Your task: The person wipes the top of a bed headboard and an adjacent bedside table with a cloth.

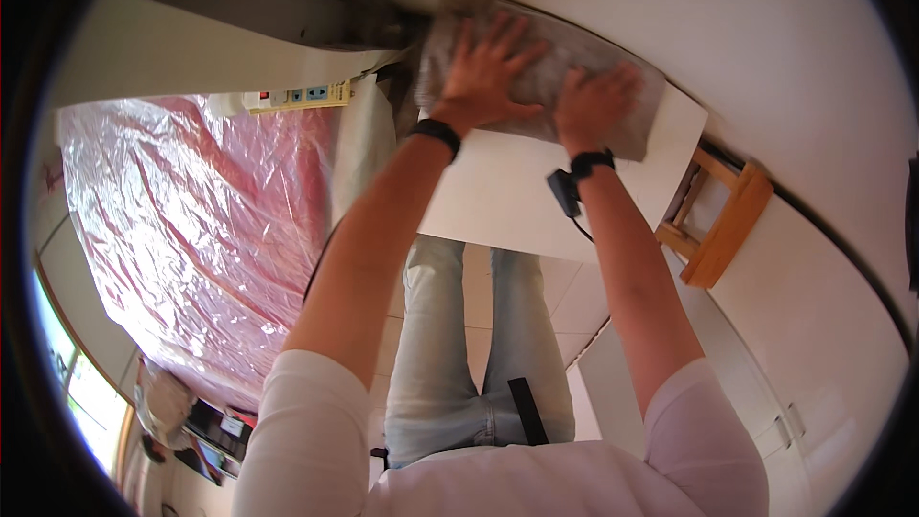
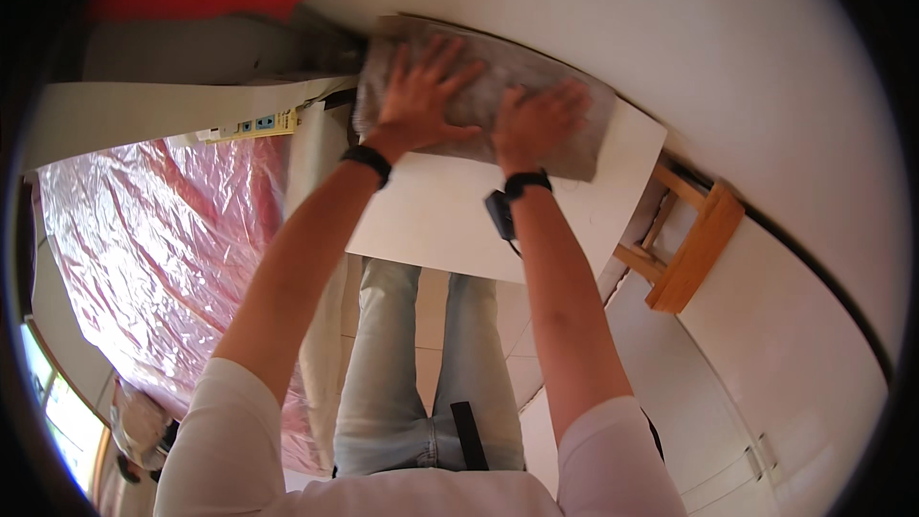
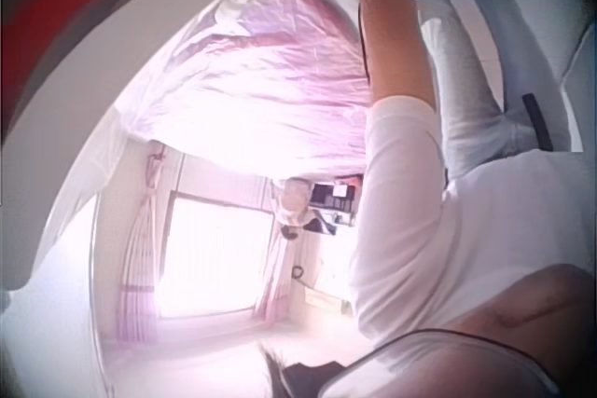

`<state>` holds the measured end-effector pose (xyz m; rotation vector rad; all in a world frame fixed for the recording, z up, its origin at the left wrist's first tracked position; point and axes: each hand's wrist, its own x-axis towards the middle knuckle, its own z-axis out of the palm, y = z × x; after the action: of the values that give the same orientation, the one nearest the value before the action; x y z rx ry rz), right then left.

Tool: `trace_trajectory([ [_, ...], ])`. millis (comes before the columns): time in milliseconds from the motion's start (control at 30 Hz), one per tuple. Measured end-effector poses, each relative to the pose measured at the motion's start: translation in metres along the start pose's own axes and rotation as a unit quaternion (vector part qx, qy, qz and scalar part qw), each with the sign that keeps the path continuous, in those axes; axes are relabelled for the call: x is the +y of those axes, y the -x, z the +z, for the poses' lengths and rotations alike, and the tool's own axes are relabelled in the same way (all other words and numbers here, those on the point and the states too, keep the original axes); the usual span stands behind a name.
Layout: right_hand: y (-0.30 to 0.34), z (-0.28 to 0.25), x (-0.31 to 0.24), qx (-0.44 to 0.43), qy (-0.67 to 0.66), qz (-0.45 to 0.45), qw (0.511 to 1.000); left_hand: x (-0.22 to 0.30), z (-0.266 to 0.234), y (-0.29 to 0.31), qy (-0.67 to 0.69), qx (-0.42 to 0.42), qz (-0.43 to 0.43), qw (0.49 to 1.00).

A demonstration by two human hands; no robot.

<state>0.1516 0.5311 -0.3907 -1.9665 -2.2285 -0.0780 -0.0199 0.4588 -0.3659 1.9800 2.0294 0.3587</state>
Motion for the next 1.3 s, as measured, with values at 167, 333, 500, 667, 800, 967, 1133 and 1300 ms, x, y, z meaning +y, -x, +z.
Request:
trace_trajectory([
  [167,0.014,-0.007,-0.044,0.008,-0.009,0.011,1.000,-0.030,-0.014,0.021,0.003,0.027,0.010,1.000],
  [333,0.033,-0.013,-0.034,0.003,-0.041,-0.038,0.998,-0.013,-0.010,0.049,-0.011,0.016,-0.047,0.999],
  [500,0.081,-0.034,-0.028,-0.063,-0.104,-0.065,0.990,0.007,-0.003,0.112,0.033,0.015,-0.104,0.994],
  [667,0.141,-0.050,-0.010,-0.134,-0.120,-0.066,0.982,0.031,0.013,0.179,0.040,-0.012,-0.153,0.987],
  [800,0.176,-0.057,0.004,-0.154,-0.137,-0.077,0.976,0.046,0.021,0.215,0.030,-0.006,-0.158,0.987],
  [967,0.196,-0.055,0.009,-0.159,-0.140,-0.108,0.971,0.052,0.036,0.249,0.013,0.038,-0.147,0.988],
  [1133,0.182,-0.057,-0.001,-0.212,-0.105,-0.104,0.966,0.051,0.022,0.230,0.120,0.064,-0.249,0.959],
  [1300,0.161,-0.046,-0.016,-0.184,-0.071,-0.122,0.973,0.047,0.024,0.179,0.054,0.078,-0.352,0.931],
])
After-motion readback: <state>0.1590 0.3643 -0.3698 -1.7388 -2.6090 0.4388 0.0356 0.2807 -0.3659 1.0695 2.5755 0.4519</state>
